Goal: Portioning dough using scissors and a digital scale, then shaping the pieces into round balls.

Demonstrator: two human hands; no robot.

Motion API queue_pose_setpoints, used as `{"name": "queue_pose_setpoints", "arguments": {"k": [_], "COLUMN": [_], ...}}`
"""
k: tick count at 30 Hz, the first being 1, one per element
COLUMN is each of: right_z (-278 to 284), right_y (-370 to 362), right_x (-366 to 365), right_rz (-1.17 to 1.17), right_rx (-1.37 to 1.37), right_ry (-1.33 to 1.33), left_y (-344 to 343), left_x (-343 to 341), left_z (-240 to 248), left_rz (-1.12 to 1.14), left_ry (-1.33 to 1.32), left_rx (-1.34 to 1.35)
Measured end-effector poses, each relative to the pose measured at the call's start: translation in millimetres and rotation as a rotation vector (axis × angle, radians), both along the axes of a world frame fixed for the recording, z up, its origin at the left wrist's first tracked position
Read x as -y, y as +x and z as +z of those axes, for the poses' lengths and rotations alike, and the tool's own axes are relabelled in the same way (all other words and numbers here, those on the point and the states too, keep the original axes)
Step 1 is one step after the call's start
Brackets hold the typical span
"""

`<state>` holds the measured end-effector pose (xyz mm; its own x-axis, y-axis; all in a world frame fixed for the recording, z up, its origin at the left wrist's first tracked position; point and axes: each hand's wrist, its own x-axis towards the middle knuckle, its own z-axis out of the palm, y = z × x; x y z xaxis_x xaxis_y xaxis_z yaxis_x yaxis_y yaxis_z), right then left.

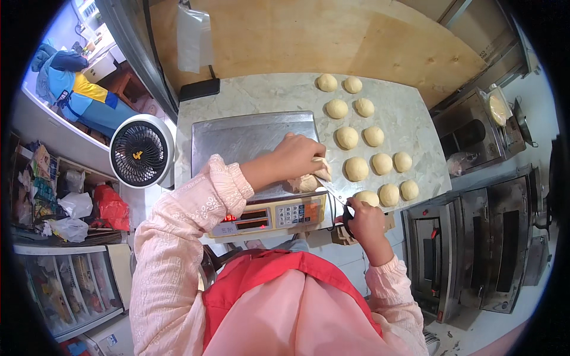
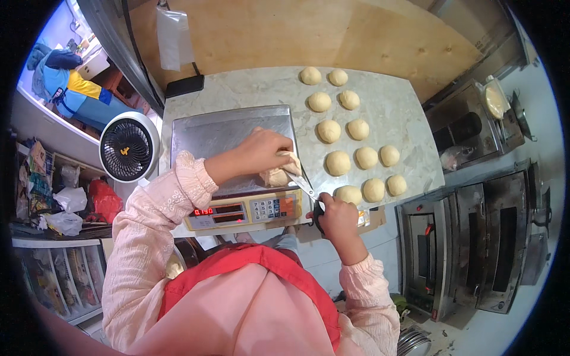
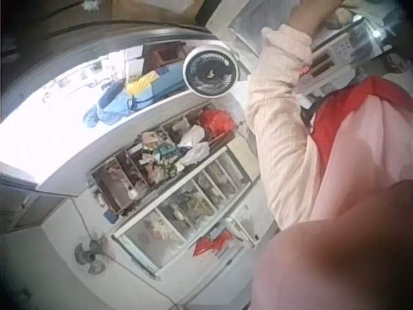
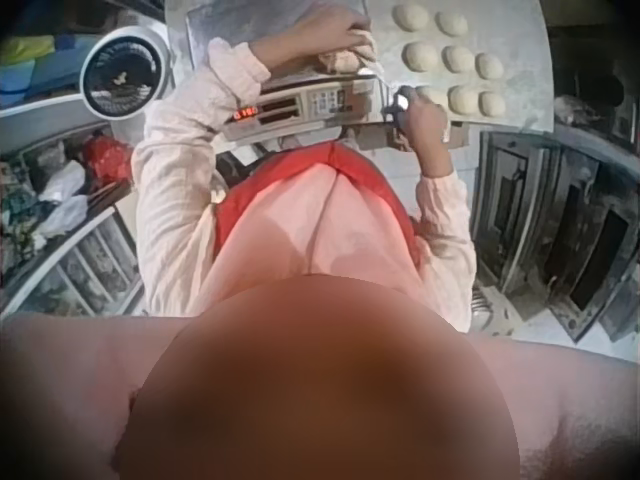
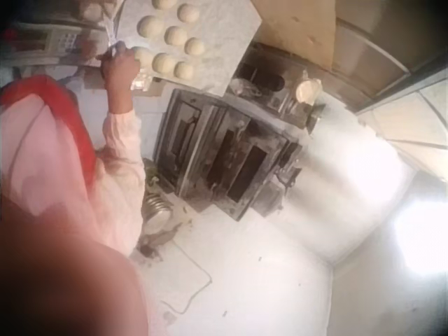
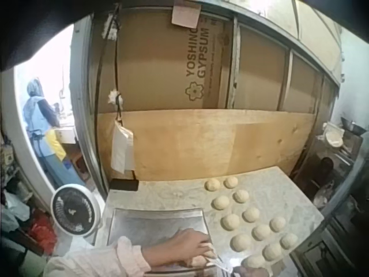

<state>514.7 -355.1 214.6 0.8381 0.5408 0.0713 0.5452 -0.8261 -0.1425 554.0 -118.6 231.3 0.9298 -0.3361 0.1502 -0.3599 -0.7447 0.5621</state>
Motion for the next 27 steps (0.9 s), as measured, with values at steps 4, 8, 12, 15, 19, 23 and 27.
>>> {"name": "queue_pose_setpoints", "arguments": {"k": [4,8,12,15,19,23,27], "right_z": [7.6,29.2,22.9,17.9,24.9,28.0,38.9], "right_y": [3.8,8.2,12.6,12.6,14.5,18.4,25.1], "right_x": [10.2,19.6,9.3,-14.8,-38.7,-47.1,-49.3], "right_rz": [-0.018,-0.044,0.003,0.052,0.062,0.134,0.169], "right_rx": [-0.028,0.034,0.07,0.065,0.039,0.097,0.019], "right_ry": [-0.034,-0.12,-0.163,-0.203,-0.315,-0.42,-0.486], "left_y": [8.4,14.9,15.4,11.8,10.0,4.4,-0.7], "left_x": [-11.9,-25.3,-23.0,-19.5,-15.8,-16.7,-22.4], "left_z": [1.0,-12.0,-10.2,-2.5,3.2,0.0,-15.7], "left_rz": [0.079,0.088,0.163,0.181,0.166,0.167,0.184], "left_ry": [-0.183,-0.245,-0.377,-0.401,-0.41,-0.478,-0.57], "left_rx": [-0.121,-0.134,-0.344,-0.357,-0.356,-0.335,-0.287]}}
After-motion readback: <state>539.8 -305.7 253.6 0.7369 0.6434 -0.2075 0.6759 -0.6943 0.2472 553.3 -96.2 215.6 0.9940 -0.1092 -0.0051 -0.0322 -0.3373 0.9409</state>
